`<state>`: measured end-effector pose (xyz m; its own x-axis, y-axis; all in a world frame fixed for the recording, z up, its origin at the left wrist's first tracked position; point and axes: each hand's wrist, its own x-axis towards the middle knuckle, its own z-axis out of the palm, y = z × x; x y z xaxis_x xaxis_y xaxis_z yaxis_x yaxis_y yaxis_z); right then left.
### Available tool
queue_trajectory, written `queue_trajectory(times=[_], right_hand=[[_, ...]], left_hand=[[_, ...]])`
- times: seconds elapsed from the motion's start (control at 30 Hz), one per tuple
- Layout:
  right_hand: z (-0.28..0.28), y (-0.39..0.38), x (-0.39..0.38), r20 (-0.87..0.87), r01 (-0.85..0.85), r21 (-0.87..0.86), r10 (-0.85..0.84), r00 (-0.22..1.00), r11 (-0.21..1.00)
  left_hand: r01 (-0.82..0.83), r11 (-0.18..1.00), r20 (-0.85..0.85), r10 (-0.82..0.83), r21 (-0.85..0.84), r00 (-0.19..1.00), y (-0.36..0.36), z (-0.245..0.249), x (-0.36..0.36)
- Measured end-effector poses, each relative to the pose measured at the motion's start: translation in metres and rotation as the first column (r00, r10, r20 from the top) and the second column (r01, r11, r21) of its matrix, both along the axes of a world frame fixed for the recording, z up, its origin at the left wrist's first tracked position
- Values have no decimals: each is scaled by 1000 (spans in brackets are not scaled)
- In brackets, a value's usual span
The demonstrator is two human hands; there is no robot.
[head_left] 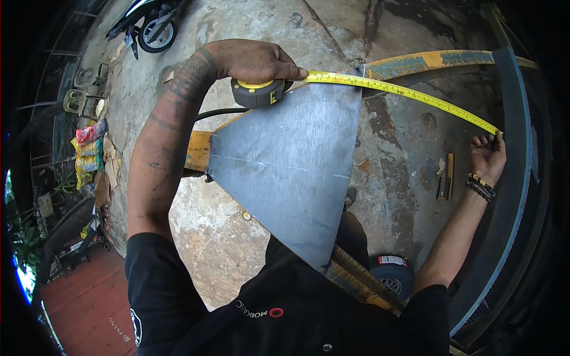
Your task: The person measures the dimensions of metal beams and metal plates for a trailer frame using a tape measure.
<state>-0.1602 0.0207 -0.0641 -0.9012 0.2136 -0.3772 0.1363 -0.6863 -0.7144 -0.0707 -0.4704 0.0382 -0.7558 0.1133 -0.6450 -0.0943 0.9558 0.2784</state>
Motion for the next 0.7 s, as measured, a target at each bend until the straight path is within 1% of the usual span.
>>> queue_trajectory(times=[0.07,0.17,0.27,0.37,0.47,0.57,0.7], right_hand=[[-2,1,1,-3,-9,-14,9,1000,1000],[-4,4,0,-2,2,-4,-2,1000,1000],[-10,13,-4,-26,-9,-10,8,1000,1000],[-4,6,-4,-1,42,15,-42,999,999],[-3,10,-6,-36,34,-12,-34,999,999],[-2,12,-8,-37,36,-18,-37,999,999],[0,10,-8,-14,61,6,-61,998,998]], left_hand=[[-1,1000,34,0,28,999,2,4,-1],[-3,1000,20,3,14,1000,3,4,0],[-26,1000,42,26,6,999,1,-1,-2],[39,999,28,-39,-5,999,5,6,0],[-3,1000,-2,3,-14,1000,-4,-7,0],[16,998,-31,-18,-53,999,-2,-5,3],[19,997,28,-17,-79,999,0,1,4]])
